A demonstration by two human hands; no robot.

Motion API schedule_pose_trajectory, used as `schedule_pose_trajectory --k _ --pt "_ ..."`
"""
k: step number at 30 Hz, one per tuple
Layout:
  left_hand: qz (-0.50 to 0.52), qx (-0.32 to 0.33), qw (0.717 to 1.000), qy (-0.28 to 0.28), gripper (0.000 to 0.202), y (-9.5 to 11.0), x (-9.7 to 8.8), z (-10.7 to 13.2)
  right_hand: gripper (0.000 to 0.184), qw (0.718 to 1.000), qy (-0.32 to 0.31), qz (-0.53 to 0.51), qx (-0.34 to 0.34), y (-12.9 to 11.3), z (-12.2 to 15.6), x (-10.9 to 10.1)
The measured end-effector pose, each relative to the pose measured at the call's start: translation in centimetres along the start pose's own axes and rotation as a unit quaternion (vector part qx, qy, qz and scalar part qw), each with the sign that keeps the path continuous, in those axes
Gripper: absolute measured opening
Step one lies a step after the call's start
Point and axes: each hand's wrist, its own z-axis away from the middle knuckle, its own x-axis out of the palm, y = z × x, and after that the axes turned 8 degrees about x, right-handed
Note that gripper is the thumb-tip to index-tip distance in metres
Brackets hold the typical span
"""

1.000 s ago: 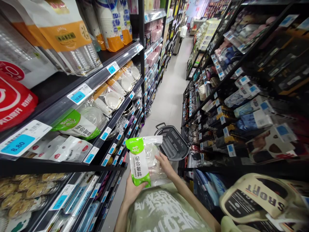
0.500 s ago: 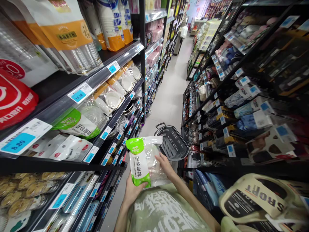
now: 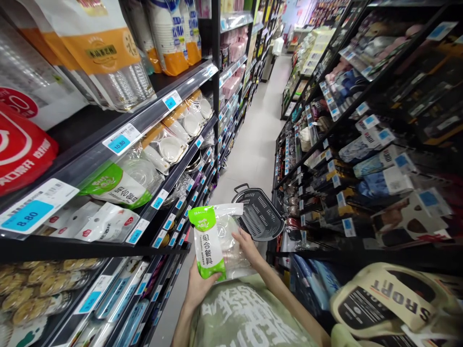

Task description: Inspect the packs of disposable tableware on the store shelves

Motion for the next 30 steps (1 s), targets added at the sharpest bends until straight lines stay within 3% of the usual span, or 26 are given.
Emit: schedule_pose_trajectory --k 17,30 --pt "-0.018 -0.009 0.999 0.031 0.066 -0.3 -1.4 -0.9 0.046 1.0 -0.011 -0.002 0.021 -0.4 -1.3 1.2" --pt "-0.037 0.004 0.999 0.032 0.067 -1.5 -3.0 -1.4 0.06 0.998 0.018 0.041 0.04 0.0 -2.6 2.4"
